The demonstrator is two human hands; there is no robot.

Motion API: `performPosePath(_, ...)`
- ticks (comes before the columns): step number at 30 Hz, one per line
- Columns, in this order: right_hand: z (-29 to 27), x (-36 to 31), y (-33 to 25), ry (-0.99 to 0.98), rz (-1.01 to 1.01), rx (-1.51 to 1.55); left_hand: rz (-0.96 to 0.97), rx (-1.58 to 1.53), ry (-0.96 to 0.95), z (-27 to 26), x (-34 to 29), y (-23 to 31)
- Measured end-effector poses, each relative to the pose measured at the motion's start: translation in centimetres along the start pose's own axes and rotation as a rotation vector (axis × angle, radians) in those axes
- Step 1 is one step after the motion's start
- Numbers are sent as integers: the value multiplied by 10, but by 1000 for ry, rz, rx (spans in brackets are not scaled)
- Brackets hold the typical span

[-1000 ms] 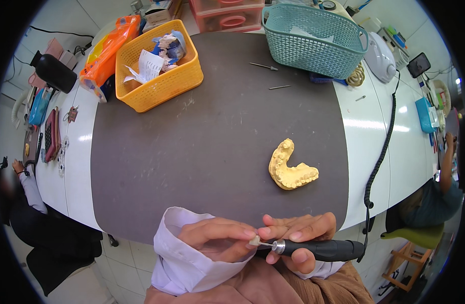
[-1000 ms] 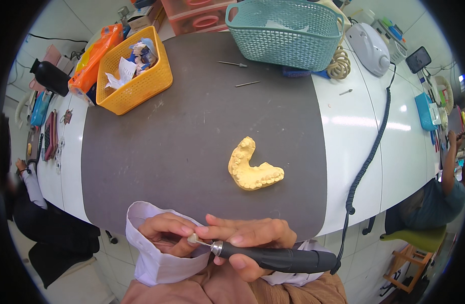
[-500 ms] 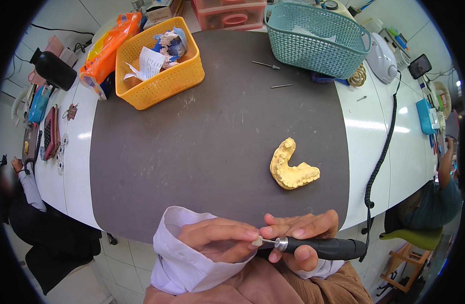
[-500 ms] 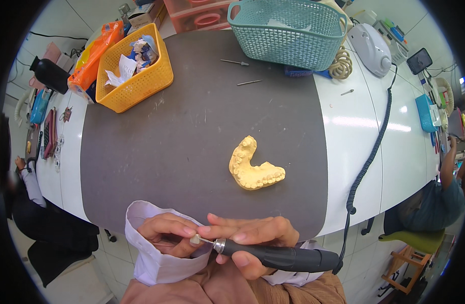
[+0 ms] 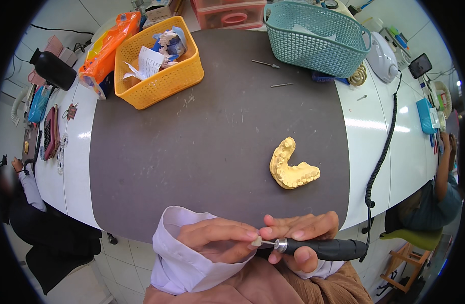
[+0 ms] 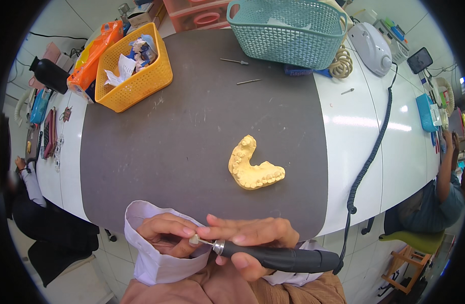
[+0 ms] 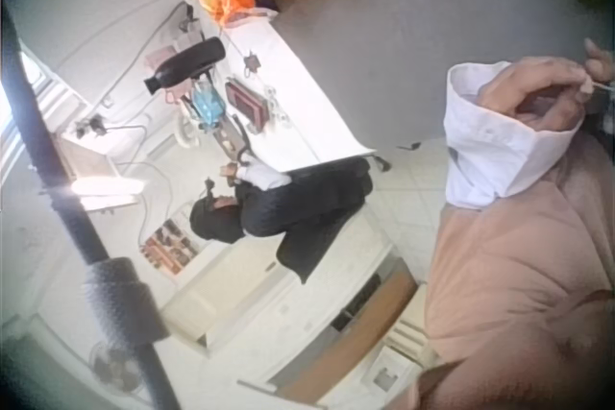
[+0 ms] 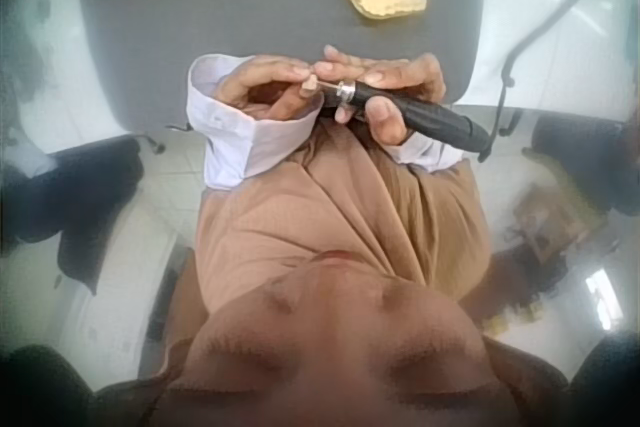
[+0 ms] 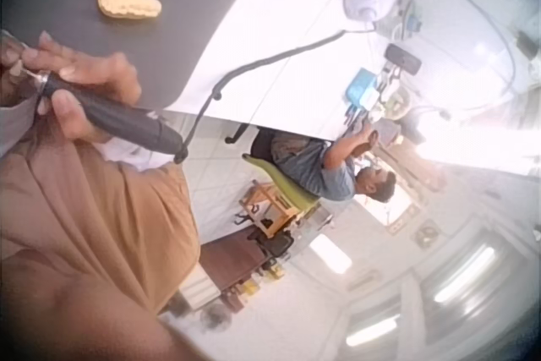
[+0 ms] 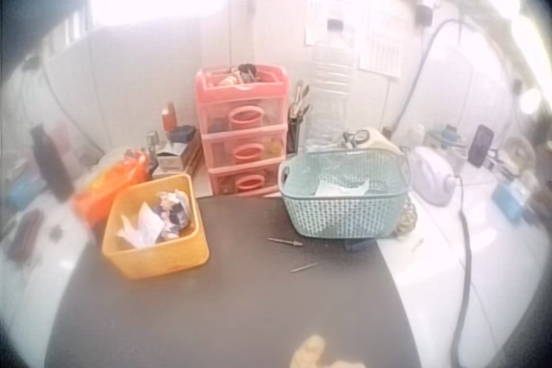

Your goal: The person uses a rotary tool to grind and shape a small white object held in their left hand. They then pick up a yellow dental mold and use the rotary tool to work on its surface. The person alternates between grinding the small object and the mold, occasionally placing the tool on the table to inspect the items.

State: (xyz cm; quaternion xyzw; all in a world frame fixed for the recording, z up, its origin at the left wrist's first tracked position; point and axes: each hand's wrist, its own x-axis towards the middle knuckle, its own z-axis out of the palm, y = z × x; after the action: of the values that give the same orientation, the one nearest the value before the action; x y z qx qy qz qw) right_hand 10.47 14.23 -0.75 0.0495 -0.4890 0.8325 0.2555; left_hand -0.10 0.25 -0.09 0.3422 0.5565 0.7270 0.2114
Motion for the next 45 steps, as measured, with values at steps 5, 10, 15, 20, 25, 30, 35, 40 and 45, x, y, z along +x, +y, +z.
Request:
performPosePath(5, 1, 0, 1, -1, -14, 16, -1, -6, 6, 1, 0, 0)
performPosePath(10, 3, -1, -3, 40, 42, -5, -15, -8, 31, 2, -2, 0)
performPosePath(15, -1, 0, -2, -20, 22, 6, -27, -47, 47, 3, -4, -3)
performPosePath(20, 2, -1, -1, 17, 7, 16, -10, -16, 41, 3, -3, -1)
performPosePath(25, -1, -1, 3, -31, -26, -5, -38, -47, 48, 3, -4, -1)
performPosePath(30, -1, 0, 1, -40, -14, 0, -43, -46, 62, 5, -3, 0)
performPosePath(35, 2, -1, 1, 2, 2, 38, -26, -44, 69, 7, -3, 0)
performPosePath(40, 3, -1, 2, 25, -9, 49, -36, -46, 63, 6, -3, 1)
performPosePath(45, 2, 1, -2, -16, 12, 13, -73, -68, 83, 5, -7, -1)
